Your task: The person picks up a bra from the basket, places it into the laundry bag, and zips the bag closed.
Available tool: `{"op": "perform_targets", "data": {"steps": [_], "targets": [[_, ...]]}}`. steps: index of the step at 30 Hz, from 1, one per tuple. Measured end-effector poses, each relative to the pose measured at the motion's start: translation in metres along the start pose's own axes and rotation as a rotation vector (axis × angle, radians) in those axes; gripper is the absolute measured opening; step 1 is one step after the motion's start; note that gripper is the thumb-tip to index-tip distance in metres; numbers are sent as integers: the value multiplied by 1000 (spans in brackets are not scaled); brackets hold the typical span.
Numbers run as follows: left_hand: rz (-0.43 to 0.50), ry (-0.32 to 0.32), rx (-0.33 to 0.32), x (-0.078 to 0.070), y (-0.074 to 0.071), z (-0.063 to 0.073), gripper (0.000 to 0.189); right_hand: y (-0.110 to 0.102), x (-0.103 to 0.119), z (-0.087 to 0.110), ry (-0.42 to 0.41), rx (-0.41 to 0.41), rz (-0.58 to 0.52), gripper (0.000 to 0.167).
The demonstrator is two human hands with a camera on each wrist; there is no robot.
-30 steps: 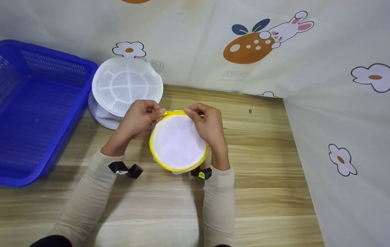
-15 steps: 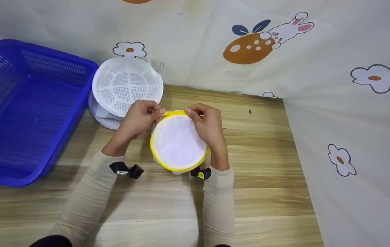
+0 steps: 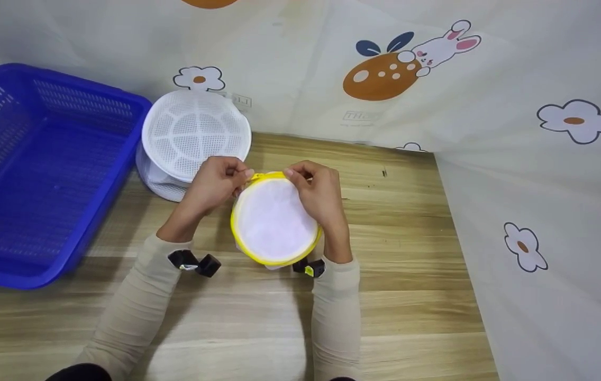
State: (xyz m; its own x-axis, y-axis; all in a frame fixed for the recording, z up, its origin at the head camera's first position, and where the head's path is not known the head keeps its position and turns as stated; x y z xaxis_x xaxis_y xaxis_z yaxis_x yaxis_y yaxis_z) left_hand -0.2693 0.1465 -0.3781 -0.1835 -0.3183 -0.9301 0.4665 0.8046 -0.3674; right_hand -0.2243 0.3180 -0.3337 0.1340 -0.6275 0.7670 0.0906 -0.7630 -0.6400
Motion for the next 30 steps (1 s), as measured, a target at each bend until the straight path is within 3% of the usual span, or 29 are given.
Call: {"op": "perform_targets", "data": {"steps": [7, 12, 14, 21, 25, 30], "targets": [[16, 0, -16, 2, -2, -1, 22, -1, -39, -10, 26, -17, -12, 16], [7, 10, -19, 2, -2, 0, 21, -2, -46, -9, 17, -4, -22, 19], [12, 22, -26, 1, -2, 0, 22, -2, -43, -9, 0, -2, -26, 19], [63, 45, -39, 4, -1, -2, 20, 1, -2, -1, -55, 39, -43, 15], [88, 46, -28, 3, 0, -3, 19, 9, 5, -3, -84, 71, -51, 14], [96, 53, -45, 4, -2, -3, 17, 17, 10, -5, -59, 91, -70, 15]]}}
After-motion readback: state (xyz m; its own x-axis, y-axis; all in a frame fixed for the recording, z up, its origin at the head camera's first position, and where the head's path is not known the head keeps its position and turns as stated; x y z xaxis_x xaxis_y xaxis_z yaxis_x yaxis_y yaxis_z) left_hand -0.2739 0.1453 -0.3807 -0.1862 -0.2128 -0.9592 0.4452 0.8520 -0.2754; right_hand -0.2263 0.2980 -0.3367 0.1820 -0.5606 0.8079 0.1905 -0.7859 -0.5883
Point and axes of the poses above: each hand's wrist, its own z-axis away from the middle knuckle, its own y-axis out of the palm, x = y × z, the point moved 5 cm from there along -z, towards the middle knuckle, and after that the axes turned 15 degrees about x, right-handed, at the moved point
